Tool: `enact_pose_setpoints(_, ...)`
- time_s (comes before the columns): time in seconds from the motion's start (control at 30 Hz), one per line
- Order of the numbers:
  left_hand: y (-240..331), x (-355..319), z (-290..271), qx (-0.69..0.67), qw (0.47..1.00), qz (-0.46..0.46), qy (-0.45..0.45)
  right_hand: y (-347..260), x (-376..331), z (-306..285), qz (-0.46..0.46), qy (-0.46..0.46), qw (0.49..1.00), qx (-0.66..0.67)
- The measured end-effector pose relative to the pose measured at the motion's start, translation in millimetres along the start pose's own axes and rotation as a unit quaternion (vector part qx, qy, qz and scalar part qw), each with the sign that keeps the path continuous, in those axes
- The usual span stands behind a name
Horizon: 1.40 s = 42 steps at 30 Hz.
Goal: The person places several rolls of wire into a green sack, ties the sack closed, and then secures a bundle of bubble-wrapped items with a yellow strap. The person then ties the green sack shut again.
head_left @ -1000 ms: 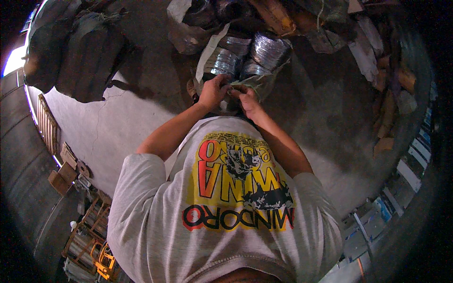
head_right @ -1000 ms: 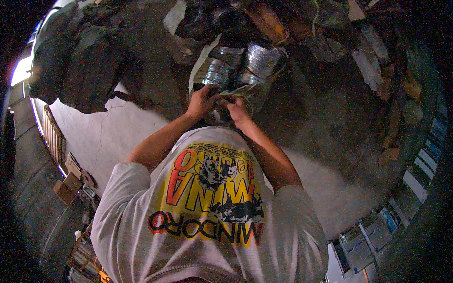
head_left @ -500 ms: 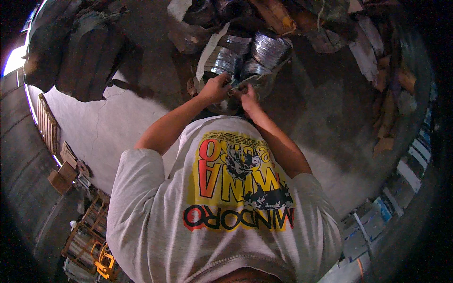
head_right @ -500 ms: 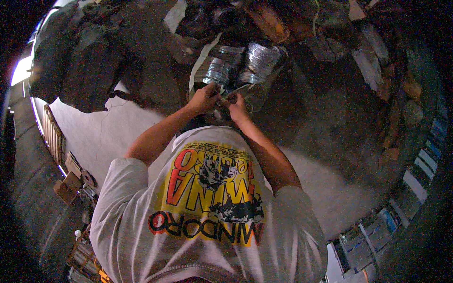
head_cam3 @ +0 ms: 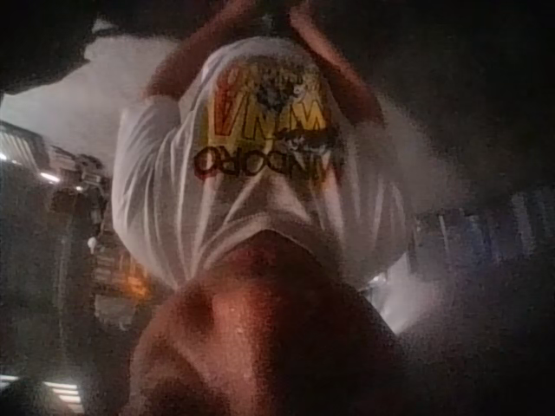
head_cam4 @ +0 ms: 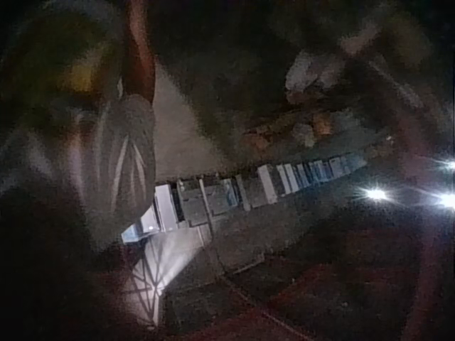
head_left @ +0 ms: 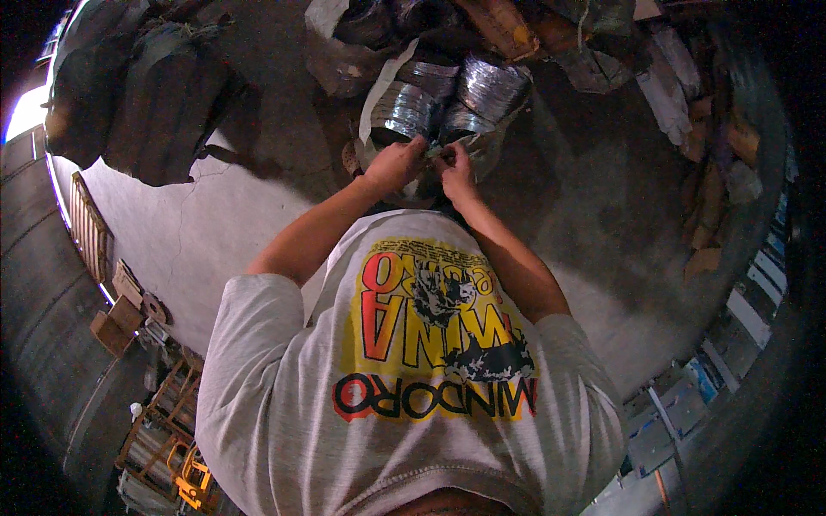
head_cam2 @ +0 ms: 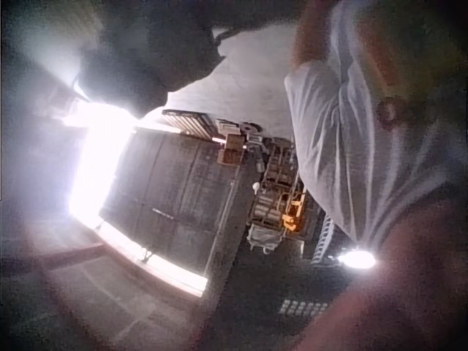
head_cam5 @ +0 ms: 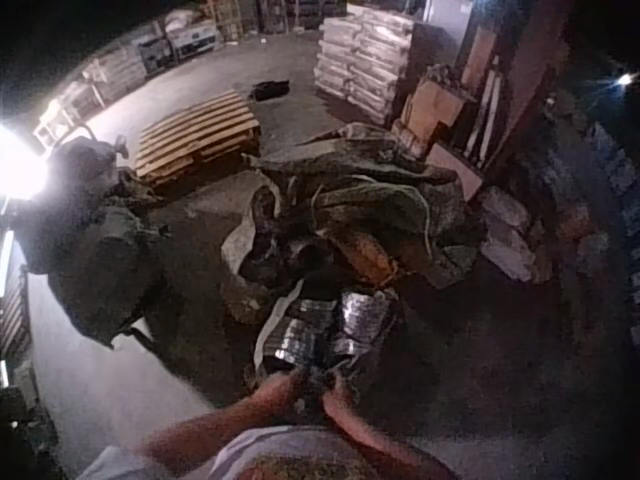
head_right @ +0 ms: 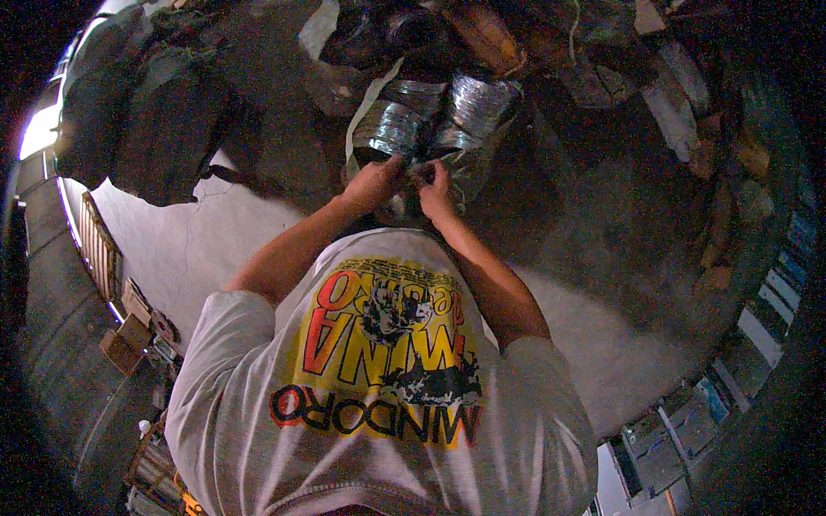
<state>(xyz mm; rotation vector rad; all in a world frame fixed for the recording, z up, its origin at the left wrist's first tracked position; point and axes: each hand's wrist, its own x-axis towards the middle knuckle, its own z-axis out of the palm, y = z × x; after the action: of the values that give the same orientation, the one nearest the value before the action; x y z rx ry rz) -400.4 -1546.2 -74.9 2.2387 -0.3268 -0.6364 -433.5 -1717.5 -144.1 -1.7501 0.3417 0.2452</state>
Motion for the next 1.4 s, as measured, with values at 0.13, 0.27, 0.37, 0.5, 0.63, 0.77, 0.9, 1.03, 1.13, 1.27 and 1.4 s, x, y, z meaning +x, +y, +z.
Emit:
enact_pose_setpoints(0.13, -3, 4, 4, 0.005, 0.999, 0.042, 0.01, -9, -1, -5, -0.021, -0.009, 0.998, -0.062)
enact_pose_setpoints(0.27, -9, 4, 3, 0.013, 0.997, 0.077, 0.003, -26, -6, -9, -0.064, -0.022, 0.992, -0.107)
enact_pose_setpoints(0.37, -11, 3, 1, -0.081, 0.996, -0.002, 0.039, -34, -10, -12, -0.104, -0.017, 0.982, -0.154)
enact_pose_setpoints(0.5, -11, 3, -4, -0.183, 0.979, -0.065, 0.063, -37, -12, -14, -0.067, -0.053, 0.987, -0.138)
enact_pose_setpoints(0.63, -11, 4, -7, -0.114, 0.99, -0.076, 0.037, -37, -12, -16, -0.059, -0.067, 0.986, -0.138)
enact_pose_setpoints(0.77, -9, 1, -4, -0.125, 0.989, -0.065, 0.051, -38, -13, -15, -0.073, -0.07, 0.987, -0.128)
enact_pose_setpoints(0.9, -7, -1, 0, -0.14, 0.985, -0.067, 0.078, -41, -13, -15, -0.093, -0.06, 0.983, -0.146)
enact_pose_setpoints(1.03, -9, 1, 4, -0.09, 0.994, -0.045, 0.045, -43, -13, -16, -0.102, -0.06, 0.982, -0.148)
enact_pose_setpoints(1.13, -13, 4, 9, -0.047, 0.998, -0.029, 0.016, -43, -14, -15, -0.114, -0.061, 0.978, -0.161)
enact_pose_setpoints(1.27, -20, 9, 19, 0.013, 1.0, -0.026, -0.005, -42, -12, -14, -0.168, -0.047, 0.966, -0.192)
enact_pose_setpoints(1.4, -26, 15, 25, 0.009, 1.0, -0.017, -0.025, -43, -8, -17, -0.175, -0.057, 0.962, -0.203)
